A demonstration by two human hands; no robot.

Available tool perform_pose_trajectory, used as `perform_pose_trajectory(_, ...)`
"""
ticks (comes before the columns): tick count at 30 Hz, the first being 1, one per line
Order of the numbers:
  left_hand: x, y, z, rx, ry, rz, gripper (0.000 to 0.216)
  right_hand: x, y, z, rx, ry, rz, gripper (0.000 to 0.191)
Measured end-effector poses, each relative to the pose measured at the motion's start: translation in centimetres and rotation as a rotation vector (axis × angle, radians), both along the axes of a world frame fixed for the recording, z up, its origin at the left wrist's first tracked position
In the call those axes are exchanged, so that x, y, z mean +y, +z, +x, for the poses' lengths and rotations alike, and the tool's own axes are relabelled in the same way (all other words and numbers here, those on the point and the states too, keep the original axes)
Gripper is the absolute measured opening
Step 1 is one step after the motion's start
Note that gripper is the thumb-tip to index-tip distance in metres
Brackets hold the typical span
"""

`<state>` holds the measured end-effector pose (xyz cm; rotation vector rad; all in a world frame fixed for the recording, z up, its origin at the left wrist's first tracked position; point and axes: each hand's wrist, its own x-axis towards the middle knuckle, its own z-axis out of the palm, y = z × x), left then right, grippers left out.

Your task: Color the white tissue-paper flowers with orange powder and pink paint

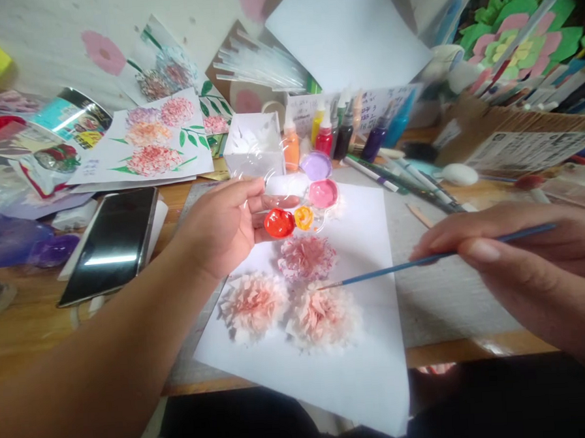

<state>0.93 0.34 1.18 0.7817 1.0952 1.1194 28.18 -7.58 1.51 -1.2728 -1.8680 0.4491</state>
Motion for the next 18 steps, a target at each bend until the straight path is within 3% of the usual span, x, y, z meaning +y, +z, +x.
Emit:
perform_pose_trajectory(3,-0.15,0.25,0.0,0.022,0.002,-0.019,0.012,0.11,-0.08,0.09,-0.013,0.048,0.012,0.01)
perform_pose_trajectory(9,-0.22,0.39,0.03,0.02,0.016,-0.024,0.013,-0.08,-0.08,0.81,-0.038,-0.06,-0.01,0.015)
perform_pose_trajectory(14,0.02,0.08,-0.02,0.016,0.019,-0.016,0.011,-0.36,-0.02,0.79,-0.042,0.006,-0.005,0.013)
perform_pose_trajectory(18,0.18,-0.14,-0.14,0.015,0.037,-0.026,0.009,-0.26,-0.15,0.85,-0.039,-0.084,-0.017,0.015)
